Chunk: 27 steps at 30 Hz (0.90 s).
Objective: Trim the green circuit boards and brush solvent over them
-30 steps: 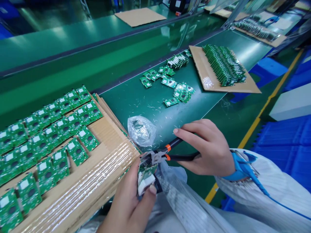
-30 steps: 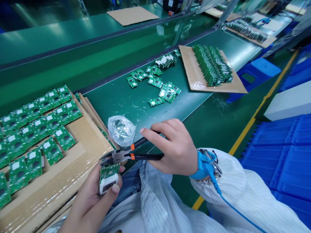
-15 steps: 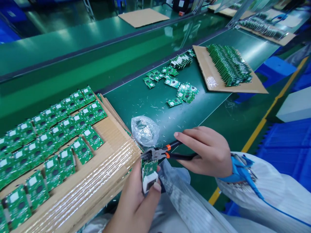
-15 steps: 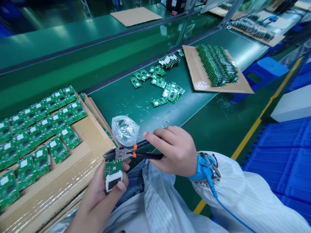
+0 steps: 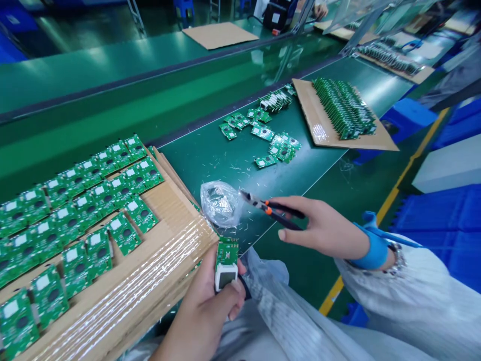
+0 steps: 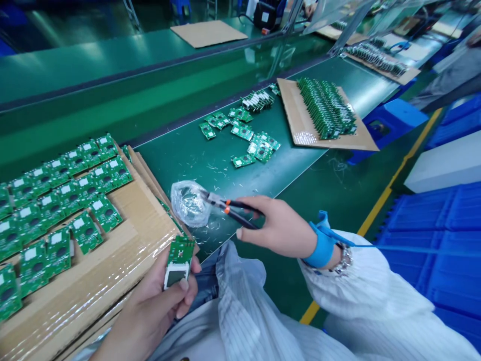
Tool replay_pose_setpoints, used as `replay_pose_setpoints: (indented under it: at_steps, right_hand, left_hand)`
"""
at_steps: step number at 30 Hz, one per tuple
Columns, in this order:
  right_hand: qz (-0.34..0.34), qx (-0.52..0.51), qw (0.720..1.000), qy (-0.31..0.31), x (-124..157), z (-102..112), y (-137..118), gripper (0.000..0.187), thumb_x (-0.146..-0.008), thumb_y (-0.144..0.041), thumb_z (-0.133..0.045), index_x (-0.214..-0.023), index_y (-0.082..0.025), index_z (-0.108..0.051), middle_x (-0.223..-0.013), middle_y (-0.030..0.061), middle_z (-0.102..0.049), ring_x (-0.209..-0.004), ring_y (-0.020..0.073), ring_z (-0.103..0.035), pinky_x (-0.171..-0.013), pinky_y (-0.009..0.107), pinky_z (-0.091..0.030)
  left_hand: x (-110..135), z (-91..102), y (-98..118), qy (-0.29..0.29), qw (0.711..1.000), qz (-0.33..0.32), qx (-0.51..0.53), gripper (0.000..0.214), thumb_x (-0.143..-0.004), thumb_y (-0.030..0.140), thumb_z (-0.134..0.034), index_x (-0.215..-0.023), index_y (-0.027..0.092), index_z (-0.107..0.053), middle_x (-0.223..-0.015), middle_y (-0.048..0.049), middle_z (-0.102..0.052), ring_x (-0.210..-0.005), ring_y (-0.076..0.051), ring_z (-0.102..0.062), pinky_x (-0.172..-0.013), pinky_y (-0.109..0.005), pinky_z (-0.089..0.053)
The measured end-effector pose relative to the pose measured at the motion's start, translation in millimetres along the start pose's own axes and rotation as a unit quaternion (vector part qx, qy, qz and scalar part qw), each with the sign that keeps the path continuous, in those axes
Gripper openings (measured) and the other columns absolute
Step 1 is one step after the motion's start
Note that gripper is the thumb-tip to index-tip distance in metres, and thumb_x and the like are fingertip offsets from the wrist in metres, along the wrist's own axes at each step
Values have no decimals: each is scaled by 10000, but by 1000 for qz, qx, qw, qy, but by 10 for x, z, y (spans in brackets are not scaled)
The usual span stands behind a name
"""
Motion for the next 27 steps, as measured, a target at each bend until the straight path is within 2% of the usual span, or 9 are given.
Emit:
replay_pose_setpoints:
  at_steps: [3, 5, 11, 13, 15, 17, 19, 24, 27]
  right_hand:
    - [-140, 167, 974, 64, -69, 147, 350, 641, -686, -498, -628, -1225, -155, -583, -1011, 128, -655, -906, 314, -633, -731, 408, -504]
    - [-174, 218, 956, 89, -142, 151, 476, 641, -699, -499, -620, -1239, -158, -574, -999, 147, -644, -922, 345, -624, -727, 437, -501]
    - [-73, 184, 971, 133, -366, 16, 386, 679, -688, -407, -687, -1272, -94, -538, -1112, 207, -610, -1040, 364, -581, -875, 515, -460]
    - [-13, 151, 977, 149, -331, 38, 170, 583, -733, -365, -664, -1244, -107, -551, -1192, 186, -588, -1113, 306, -556, -944, 467, -446]
    - [125, 48, 981, 139, -221, 34, -244, 466, -783, -342, -638, -1197, -139, -570, -1158, 135, -621, -1095, 220, -575, -955, 382, -461]
    - [288, -96, 949, 87, -19, 5, -732, 346, -828, -319, -610, -1126, -144, -598, -1058, 108, -664, -1014, 160, -613, -900, 308, -497]
    - [387, -187, 903, 20, 162, -50, -1108, 237, -862, -272, -573, -1031, -116, -631, -981, 120, -681, -936, 130, -639, -826, 245, -522]
    - [478, -197, 856, -20, 274, -117, -1555, 238, -895, -252, -521, -811, -87, -671, -783, 130, -692, -750, 138, -657, -712, 248, -526]
    - [530, -180, 827, -49, 282, -139, -1717, 260, -907, -249, -501, -768, -103, -665, -714, 98, -692, -669, 132, -650, -644, 251, -491]
  left_hand:
    - [31, 8, -33, -23, 998, 0, -59, 255, -830, 331, -573, -1029, 200, -481, -701, 18, -561, -549, -82, -442, -496, -200, -329]
    - [46, 22, -56, -34, 995, 1, -99, 234, -855, 341, -534, -1028, 194, -478, -666, 23, -569, -543, -84, -442, -510, -204, -341]
    - [75, 56, -90, -56, 993, -10, -98, 324, -863, 395, -549, -1108, 211, -444, -726, 15, -596, -579, -90, -481, -539, -200, -393]
    - [96, 68, -96, -64, 995, -19, -68, 366, -847, 423, -579, -1117, 215, -445, -728, 11, -604, -583, -89, -494, -533, -190, -404]
    - [129, 43, -106, -90, 995, -21, -25, 351, -824, 420, -620, -1067, 205, -485, -712, 9, -609, -573, -79, -508, -524, -173, -413]
    - [177, -25, -124, -133, 990, -4, 40, 306, -795, 375, -670, -1001, 190, -540, -732, 3, -611, -562, -67, -537, -493, -148, -416]
    - [240, -116, -138, -183, 976, 23, 118, 260, -765, 319, -706, -949, 180, -586, -780, 0, -608, -565, -66, -587, -456, -124, -423]
    - [415, -270, -124, -297, 914, 58, 271, 240, -774, 268, -675, -990, 179, -620, -812, -24, -655, -544, -106, -676, -392, -91, -447]
    - [475, -206, -177, -303, 902, 64, 300, 243, -772, 261, -671, -991, 161, -633, -806, -70, -703, -547, -125, -689, -433, -118, -493]
Point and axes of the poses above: each hand's wrist, its own x-axis away from the middle knuckle, its own z-axis out of the back of the hand, y = z × x, the point moved 9 cm from there along -x, towards the middle knuckle
